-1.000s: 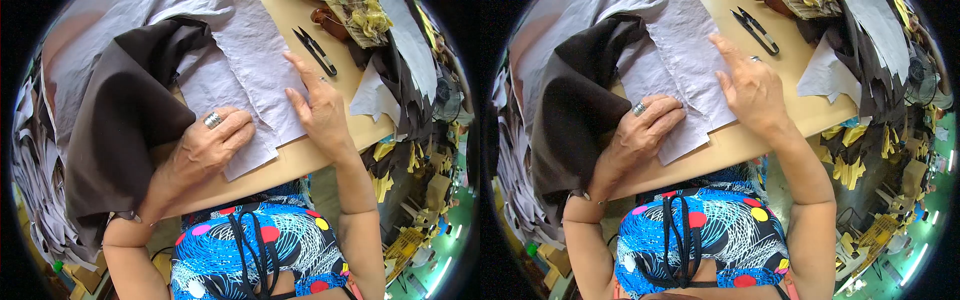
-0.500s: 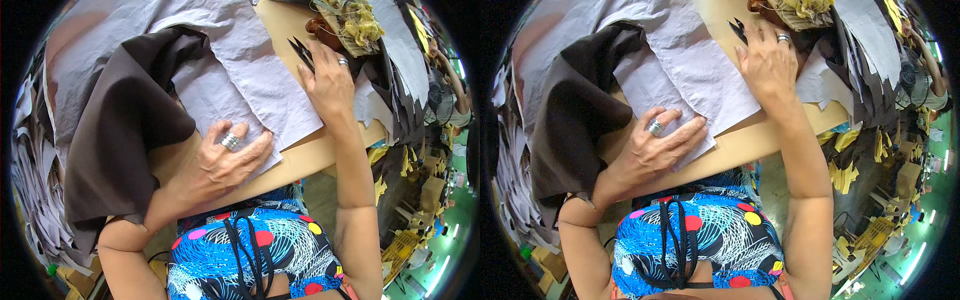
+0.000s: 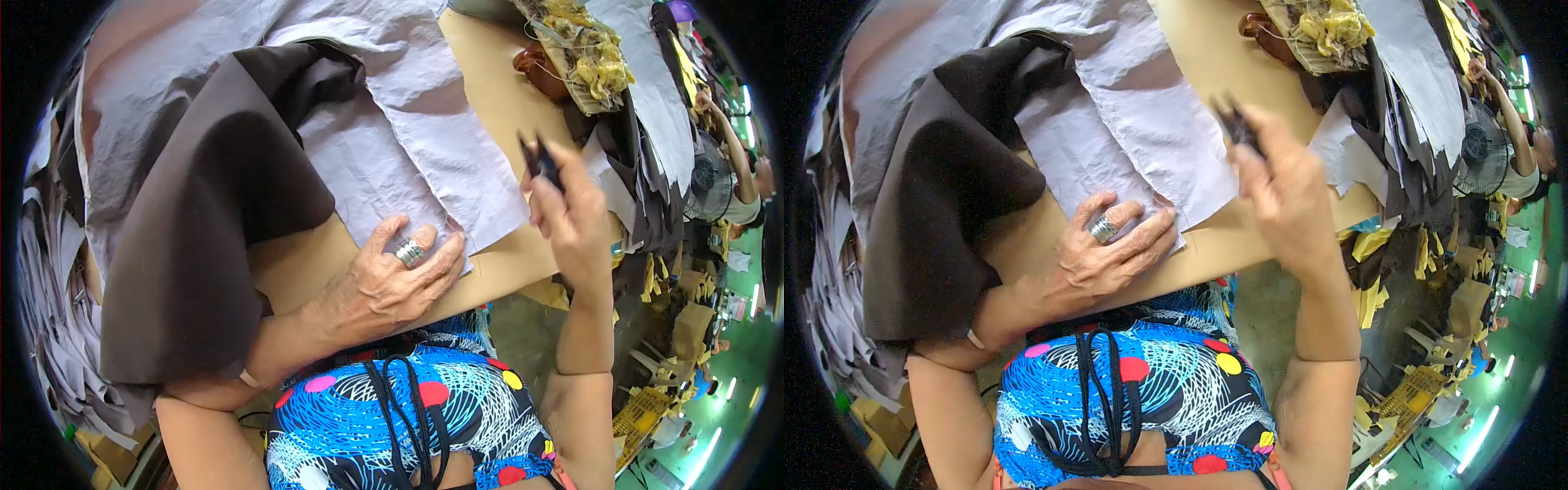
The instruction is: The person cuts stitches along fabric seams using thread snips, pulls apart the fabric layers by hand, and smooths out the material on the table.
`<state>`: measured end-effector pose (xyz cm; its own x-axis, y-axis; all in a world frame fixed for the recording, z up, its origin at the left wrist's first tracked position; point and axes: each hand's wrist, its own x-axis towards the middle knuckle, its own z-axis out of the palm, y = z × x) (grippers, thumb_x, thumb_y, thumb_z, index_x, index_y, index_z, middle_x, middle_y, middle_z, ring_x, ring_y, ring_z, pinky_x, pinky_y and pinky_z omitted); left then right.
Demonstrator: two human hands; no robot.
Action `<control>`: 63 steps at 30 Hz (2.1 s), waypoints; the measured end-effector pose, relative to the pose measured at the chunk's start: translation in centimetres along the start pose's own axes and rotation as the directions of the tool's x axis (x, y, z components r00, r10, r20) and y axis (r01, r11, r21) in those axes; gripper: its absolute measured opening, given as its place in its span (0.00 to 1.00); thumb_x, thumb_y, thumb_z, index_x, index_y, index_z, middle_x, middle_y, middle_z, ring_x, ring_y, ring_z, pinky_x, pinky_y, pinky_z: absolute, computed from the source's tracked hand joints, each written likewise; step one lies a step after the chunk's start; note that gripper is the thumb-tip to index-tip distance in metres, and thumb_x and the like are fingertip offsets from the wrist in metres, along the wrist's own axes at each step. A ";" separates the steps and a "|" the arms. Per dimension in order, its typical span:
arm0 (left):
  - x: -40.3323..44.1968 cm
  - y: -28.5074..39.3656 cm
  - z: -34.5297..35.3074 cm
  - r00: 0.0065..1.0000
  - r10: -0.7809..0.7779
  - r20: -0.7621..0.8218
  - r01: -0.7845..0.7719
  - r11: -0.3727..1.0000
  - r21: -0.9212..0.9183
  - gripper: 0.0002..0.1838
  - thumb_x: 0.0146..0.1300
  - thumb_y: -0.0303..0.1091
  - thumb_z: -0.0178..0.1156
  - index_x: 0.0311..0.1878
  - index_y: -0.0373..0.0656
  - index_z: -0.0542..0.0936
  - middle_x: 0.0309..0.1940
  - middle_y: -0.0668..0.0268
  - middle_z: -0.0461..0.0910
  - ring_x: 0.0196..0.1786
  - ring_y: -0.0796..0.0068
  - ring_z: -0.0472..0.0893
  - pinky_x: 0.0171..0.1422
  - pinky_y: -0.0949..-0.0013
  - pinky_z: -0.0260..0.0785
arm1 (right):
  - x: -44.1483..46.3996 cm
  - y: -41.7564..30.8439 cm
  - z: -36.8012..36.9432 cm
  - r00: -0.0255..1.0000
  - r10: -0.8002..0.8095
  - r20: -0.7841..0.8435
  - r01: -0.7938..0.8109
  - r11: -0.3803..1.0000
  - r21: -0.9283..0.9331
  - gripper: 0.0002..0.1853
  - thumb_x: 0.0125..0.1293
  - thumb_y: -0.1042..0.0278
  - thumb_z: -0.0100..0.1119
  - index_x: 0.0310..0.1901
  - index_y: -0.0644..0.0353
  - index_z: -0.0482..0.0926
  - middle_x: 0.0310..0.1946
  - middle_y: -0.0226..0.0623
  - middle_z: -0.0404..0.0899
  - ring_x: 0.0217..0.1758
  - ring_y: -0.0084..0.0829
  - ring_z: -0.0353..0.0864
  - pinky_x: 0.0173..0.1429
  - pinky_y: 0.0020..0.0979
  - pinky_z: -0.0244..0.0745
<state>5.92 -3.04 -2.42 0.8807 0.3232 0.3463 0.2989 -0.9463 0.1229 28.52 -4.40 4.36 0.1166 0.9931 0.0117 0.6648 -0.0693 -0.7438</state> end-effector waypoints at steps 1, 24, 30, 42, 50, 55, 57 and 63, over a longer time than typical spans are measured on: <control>0.0 0.0 0.1 1.000 0.015 -0.012 -0.015 1.000 -0.012 0.23 0.57 0.37 0.52 0.58 0.48 0.76 0.59 0.67 0.73 0.56 0.73 0.73 0.65 0.56 0.58 | -0.7 -0.1 0.4 0.994 -0.105 0.026 0.106 0.991 -0.085 0.16 0.66 0.71 0.55 0.55 0.62 0.74 0.36 0.42 0.78 0.37 0.36 0.81 0.41 0.35 0.74; 0.2 -0.3 -0.6 0.999 0.047 -0.017 -0.048 0.995 -0.087 0.22 0.55 0.37 0.54 0.54 0.47 0.79 0.57 0.66 0.76 0.57 0.71 0.75 0.67 0.57 0.59 | -3.4 0.5 5.0 0.873 -0.478 0.093 0.397 0.589 -0.703 0.24 0.54 0.70 0.54 0.56 0.60 0.78 0.30 0.30 0.71 0.17 0.26 0.66 0.28 0.28 0.65; 0.3 -0.2 -0.3 0.997 0.032 -0.064 -0.041 0.989 -0.139 0.19 0.53 0.36 0.56 0.49 0.47 0.81 0.54 0.67 0.77 0.56 0.69 0.76 0.67 0.56 0.61 | -2.8 -0.4 5.3 0.856 -0.510 0.088 0.403 0.550 -0.731 0.24 0.54 0.69 0.53 0.55 0.61 0.78 0.31 0.30 0.71 0.16 0.25 0.66 0.26 0.27 0.65; 0.4 -0.2 0.3 0.992 0.059 -0.113 -0.083 0.973 -0.217 0.18 0.49 0.35 0.55 0.44 0.41 0.82 0.47 0.64 0.78 0.56 0.65 0.75 0.65 0.56 0.64 | -0.2 -1.7 6.5 0.866 -0.494 0.079 0.372 0.530 -0.762 0.22 0.55 0.72 0.57 0.54 0.58 0.77 0.33 0.31 0.73 0.20 0.30 0.72 0.26 0.32 0.68; 0.3 0.1 0.4 0.986 0.033 -0.163 -0.071 0.971 -0.230 0.16 0.54 0.35 0.53 0.43 0.40 0.81 0.46 0.63 0.77 0.55 0.66 0.74 0.64 0.51 0.64 | 2.6 -2.8 7.0 0.851 -0.518 0.092 0.401 0.525 -0.751 0.19 0.57 0.72 0.58 0.52 0.56 0.78 0.33 0.32 0.75 0.23 0.33 0.77 0.28 0.32 0.72; 0.5 0.0 0.5 0.990 0.031 -0.137 -0.064 0.968 -0.243 0.16 0.54 0.36 0.53 0.44 0.41 0.80 0.46 0.63 0.77 0.57 0.65 0.73 0.65 0.49 0.63 | 2.9 -3.1 7.1 0.861 -0.498 0.107 0.395 0.520 -0.757 0.18 0.57 0.72 0.58 0.51 0.55 0.78 0.32 0.32 0.75 0.24 0.33 0.77 0.29 0.32 0.72; 0.4 0.0 0.2 0.995 0.027 -0.100 -0.051 0.967 -0.248 0.17 0.54 0.36 0.53 0.46 0.43 0.80 0.47 0.64 0.76 0.58 0.65 0.73 0.67 0.48 0.61 | 2.4 -3.2 6.8 0.871 -0.481 0.102 0.379 0.525 -0.762 0.18 0.56 0.72 0.59 0.51 0.54 0.78 0.32 0.32 0.75 0.23 0.34 0.77 0.29 0.32 0.72; 0.3 0.2 0.3 0.997 0.010 -0.074 -0.027 0.974 -0.225 0.19 0.54 0.36 0.53 0.48 0.45 0.80 0.49 0.67 0.76 0.58 0.66 0.73 0.68 0.46 0.59 | 0.8 -2.9 5.6 0.892 -0.436 0.120 0.369 0.547 -0.752 0.21 0.54 0.73 0.62 0.52 0.53 0.78 0.32 0.32 0.75 0.24 0.35 0.76 0.29 0.34 0.71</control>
<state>6.36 -3.13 -2.59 0.8543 0.3127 0.4152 0.1850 -0.9294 0.3194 22.55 -2.85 2.75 -0.2745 0.9274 0.2542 0.9612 0.2572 0.0996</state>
